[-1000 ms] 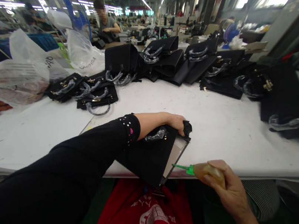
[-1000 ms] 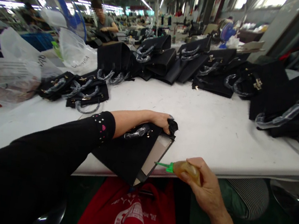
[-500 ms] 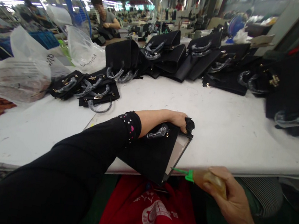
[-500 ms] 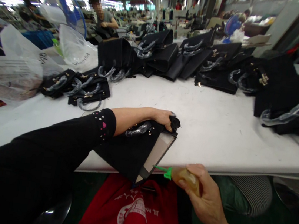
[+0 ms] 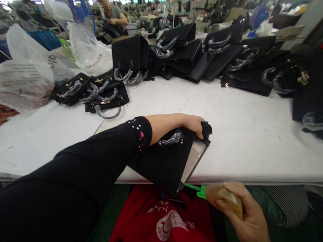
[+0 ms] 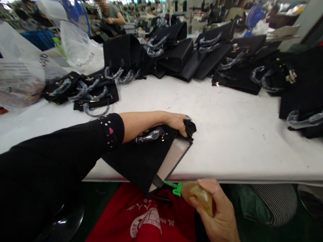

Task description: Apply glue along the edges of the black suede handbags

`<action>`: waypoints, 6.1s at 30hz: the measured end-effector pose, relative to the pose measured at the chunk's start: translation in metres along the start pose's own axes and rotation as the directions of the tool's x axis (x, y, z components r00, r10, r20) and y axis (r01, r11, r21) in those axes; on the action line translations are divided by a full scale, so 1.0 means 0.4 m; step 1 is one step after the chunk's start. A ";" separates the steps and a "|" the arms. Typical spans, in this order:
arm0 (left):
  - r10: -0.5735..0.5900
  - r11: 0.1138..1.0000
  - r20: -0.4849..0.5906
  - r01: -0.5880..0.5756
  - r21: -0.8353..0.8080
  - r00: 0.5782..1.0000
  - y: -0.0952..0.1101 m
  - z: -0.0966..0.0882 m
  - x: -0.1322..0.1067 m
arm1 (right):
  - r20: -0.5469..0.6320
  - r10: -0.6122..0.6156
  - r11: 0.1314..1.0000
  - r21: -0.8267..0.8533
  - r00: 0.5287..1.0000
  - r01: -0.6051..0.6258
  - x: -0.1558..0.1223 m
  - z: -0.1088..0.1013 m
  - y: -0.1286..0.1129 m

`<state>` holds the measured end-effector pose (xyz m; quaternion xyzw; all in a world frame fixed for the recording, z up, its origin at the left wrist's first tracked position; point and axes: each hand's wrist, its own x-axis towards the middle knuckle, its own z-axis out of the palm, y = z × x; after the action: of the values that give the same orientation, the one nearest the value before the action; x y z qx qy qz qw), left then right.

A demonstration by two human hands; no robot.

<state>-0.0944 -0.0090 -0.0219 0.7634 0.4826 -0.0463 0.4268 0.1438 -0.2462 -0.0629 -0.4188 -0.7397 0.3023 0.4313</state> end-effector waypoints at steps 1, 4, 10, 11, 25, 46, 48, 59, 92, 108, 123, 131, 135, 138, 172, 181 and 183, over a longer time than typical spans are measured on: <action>0.004 1.000 0.001 -0.004 -0.002 1.000 -0.001 -0.001 0.001 | 0.015 0.009 1.000 0.000 1.000 -0.009 0.000 -0.002 -0.005; 0.012 1.000 0.004 -0.012 -0.009 1.000 -0.003 -0.002 -0.001 | -0.017 0.023 1.000 -0.017 1.000 -0.024 0.001 -0.006 -0.012; 0.027 0.999 -0.013 -0.028 -0.034 1.000 -0.006 0.001 -0.004 | -0.008 -0.003 0.999 -0.036 1.000 0.003 0.002 0.009 -0.019; 0.031 0.999 -0.015 -0.032 -0.039 0.999 -0.006 0.002 -0.004 | 0.014 0.012 1.000 -0.023 1.000 -0.011 0.001 0.011 -0.022; -0.023 0.999 -0.052 0.021 -0.027 0.998 0.034 -0.001 -0.052 | -0.035 0.201 0.979 -0.018 0.979 -0.202 0.008 0.029 -0.035; 0.159 0.926 -0.459 0.030 0.378 0.874 0.264 -0.080 -0.376 | -0.152 0.074 0.988 -0.122 0.986 -0.092 0.126 -0.004 0.066; 0.143 0.929 -0.472 0.046 0.366 0.870 0.261 -0.059 -0.387 | -0.165 0.122 0.986 -0.095 0.979 -0.139 0.130 -0.010 0.062; 0.066 0.960 -0.429 0.060 0.272 0.901 0.264 -0.044 -0.408 | -0.138 0.346 0.937 0.000 0.928 -0.349 0.174 -0.025 0.058; 0.165 0.979 -0.483 -0.084 0.184 0.860 0.256 -0.021 -0.472 | -0.069 0.258 0.965 0.075 0.964 -0.253 0.121 -0.022 0.080; 0.169 0.984 -0.434 -0.175 0.028 0.885 0.239 -0.005 -0.507 | -0.043 0.168 0.984 0.070 0.985 -0.165 0.088 -0.008 0.072; 0.151 0.986 -0.448 -0.165 0.007 0.881 0.239 0.012 -0.535 | -0.087 0.298 0.954 0.059 0.951 -0.293 0.081 -0.015 0.058; 0.154 0.987 -0.438 -0.154 0.034 0.886 0.237 0.018 -0.547 | -0.192 0.260 0.966 0.039 0.946 -0.257 0.087 0.004 0.068; 0.134 0.989 -0.421 -0.146 0.004 0.897 0.237 0.028 -0.559 | -0.086 0.298 0.952 0.098 0.951 -0.289 0.088 -0.003 0.046; 0.126 0.991 -0.433 -0.132 0.016 0.893 0.236 0.039 -0.570 | -0.165 0.322 0.946 0.103 0.932 -0.308 0.085 -0.005 0.030; 0.215 0.975 -0.455 -0.165 0.148 0.864 0.218 0.099 -0.620 | -0.191 0.340 0.935 -0.035 0.921 -0.352 0.061 0.002 -0.022; 0.209 0.976 -0.452 -0.156 0.153 0.867 0.225 0.098 -0.620 | -0.176 0.324 0.938 -0.067 0.930 -0.339 0.069 -0.004 -0.028; 0.209 0.976 -0.454 -0.155 0.155 0.866 0.224 0.098 -0.619 | -0.131 0.337 0.938 -0.033 0.932 -0.344 0.066 -0.007 -0.028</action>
<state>-0.1428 -0.2243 0.1271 0.8171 0.4934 0.1523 0.2563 0.1349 -0.2279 -0.0426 -0.5704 -0.6360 0.3254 0.4053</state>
